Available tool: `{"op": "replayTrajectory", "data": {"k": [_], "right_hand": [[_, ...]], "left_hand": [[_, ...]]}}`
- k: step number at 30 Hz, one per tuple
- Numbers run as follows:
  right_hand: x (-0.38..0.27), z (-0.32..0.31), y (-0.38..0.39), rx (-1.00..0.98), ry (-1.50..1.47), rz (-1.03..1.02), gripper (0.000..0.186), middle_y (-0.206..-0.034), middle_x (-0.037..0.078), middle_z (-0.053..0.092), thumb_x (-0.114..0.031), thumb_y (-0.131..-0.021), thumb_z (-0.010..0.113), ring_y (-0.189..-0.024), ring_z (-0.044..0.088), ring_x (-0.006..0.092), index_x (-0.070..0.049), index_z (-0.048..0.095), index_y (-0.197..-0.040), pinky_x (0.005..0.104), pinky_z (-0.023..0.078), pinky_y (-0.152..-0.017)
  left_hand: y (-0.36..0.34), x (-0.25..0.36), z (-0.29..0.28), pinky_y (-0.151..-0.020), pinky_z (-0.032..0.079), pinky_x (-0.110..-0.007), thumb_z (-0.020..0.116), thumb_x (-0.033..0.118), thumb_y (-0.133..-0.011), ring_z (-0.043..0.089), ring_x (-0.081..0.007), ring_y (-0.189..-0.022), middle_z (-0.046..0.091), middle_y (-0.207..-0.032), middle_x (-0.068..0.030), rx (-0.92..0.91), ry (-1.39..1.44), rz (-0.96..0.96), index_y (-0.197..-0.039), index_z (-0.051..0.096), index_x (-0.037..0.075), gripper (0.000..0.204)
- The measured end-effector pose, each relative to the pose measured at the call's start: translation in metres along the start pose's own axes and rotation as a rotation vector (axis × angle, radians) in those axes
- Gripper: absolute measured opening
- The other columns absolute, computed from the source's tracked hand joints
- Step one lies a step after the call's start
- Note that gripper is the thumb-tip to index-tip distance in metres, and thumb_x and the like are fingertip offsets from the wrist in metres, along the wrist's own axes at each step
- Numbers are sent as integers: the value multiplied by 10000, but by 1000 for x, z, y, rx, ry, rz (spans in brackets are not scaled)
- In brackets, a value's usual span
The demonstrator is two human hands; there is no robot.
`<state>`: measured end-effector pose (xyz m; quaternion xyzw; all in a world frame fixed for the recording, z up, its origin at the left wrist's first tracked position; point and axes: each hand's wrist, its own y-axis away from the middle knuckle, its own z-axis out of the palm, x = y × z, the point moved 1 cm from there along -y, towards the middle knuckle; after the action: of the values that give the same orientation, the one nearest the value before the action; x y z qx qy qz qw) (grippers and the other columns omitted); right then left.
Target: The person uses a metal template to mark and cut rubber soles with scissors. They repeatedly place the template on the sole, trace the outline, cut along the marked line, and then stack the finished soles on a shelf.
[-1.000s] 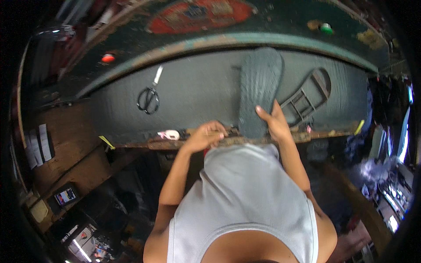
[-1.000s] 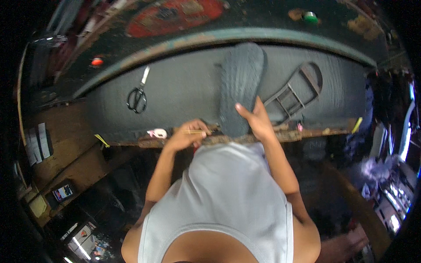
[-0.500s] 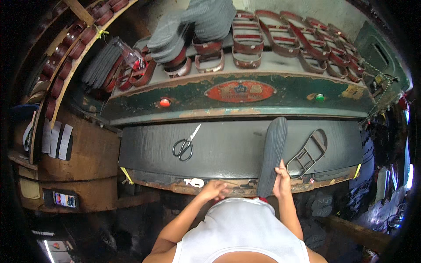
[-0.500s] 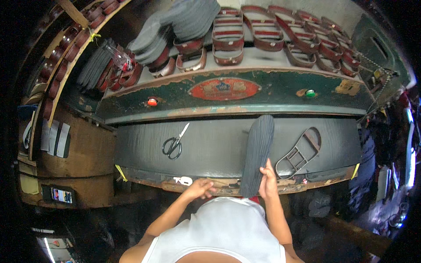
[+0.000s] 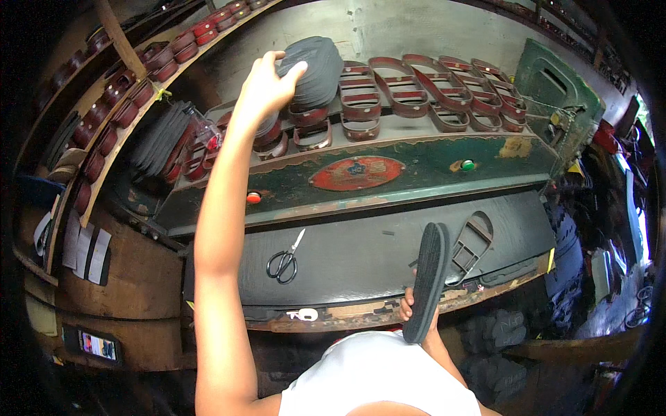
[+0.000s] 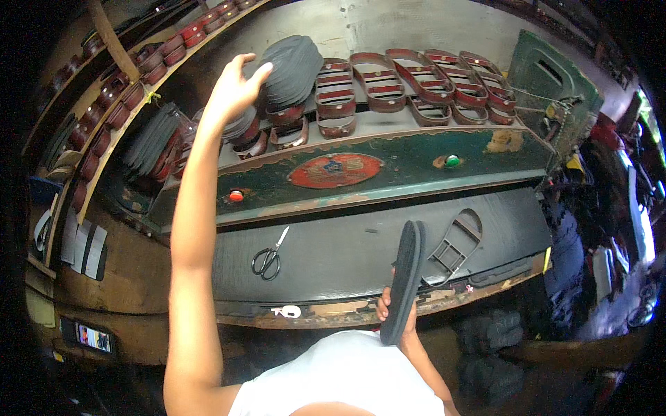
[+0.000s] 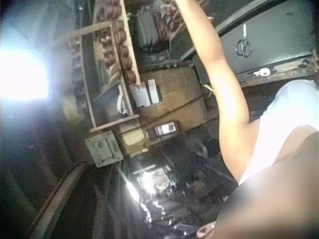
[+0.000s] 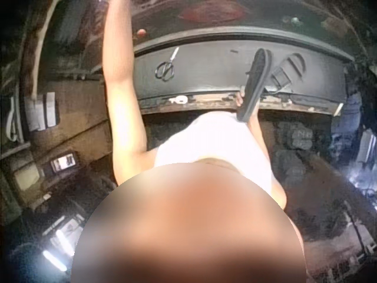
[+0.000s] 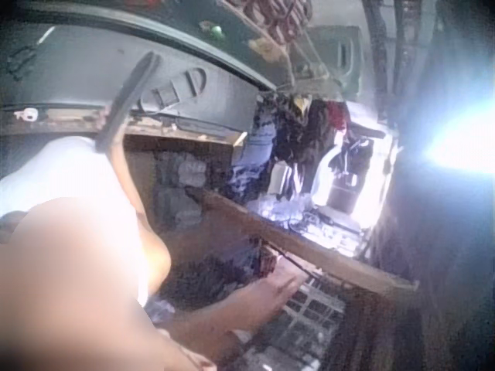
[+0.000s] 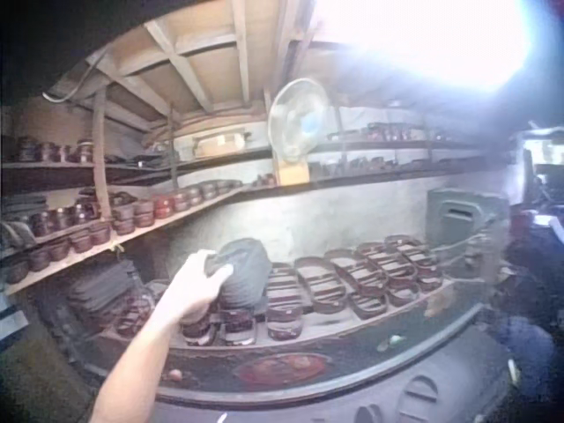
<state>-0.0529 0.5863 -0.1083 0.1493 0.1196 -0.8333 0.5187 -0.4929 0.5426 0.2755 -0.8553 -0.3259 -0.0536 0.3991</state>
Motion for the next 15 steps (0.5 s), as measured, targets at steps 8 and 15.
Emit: {"op": "replayTrajectory", "data": {"k": [8, 15], "right_hand": [[-2, -6, 23, 111, 48, -61, 558, -868, 76, 481, -477, -1045, 492, -659, 515, 189, -82, 419, -1432, 331, 486, -560], [-10, -17, 22, 13, 78, -102, 445, -664, 28, 464, -509, -1008, 497, -639, 496, 146, -93, 448, -858, 254, 424, -607]], "left_hand": [[-77, -2, 75, -1125, 436, -438, 723, 694, -769, 564, -393, -1315, 563, -1404, -313, -223, -255, -142, -1414, 511, -71, 1022], [-42, -21, 75, -1118, 412, -459, 605, 697, -892, 478, -401, -1385, 427, -1504, -357, -54, 516, -347, -1509, 350, -86, 1028]]}}
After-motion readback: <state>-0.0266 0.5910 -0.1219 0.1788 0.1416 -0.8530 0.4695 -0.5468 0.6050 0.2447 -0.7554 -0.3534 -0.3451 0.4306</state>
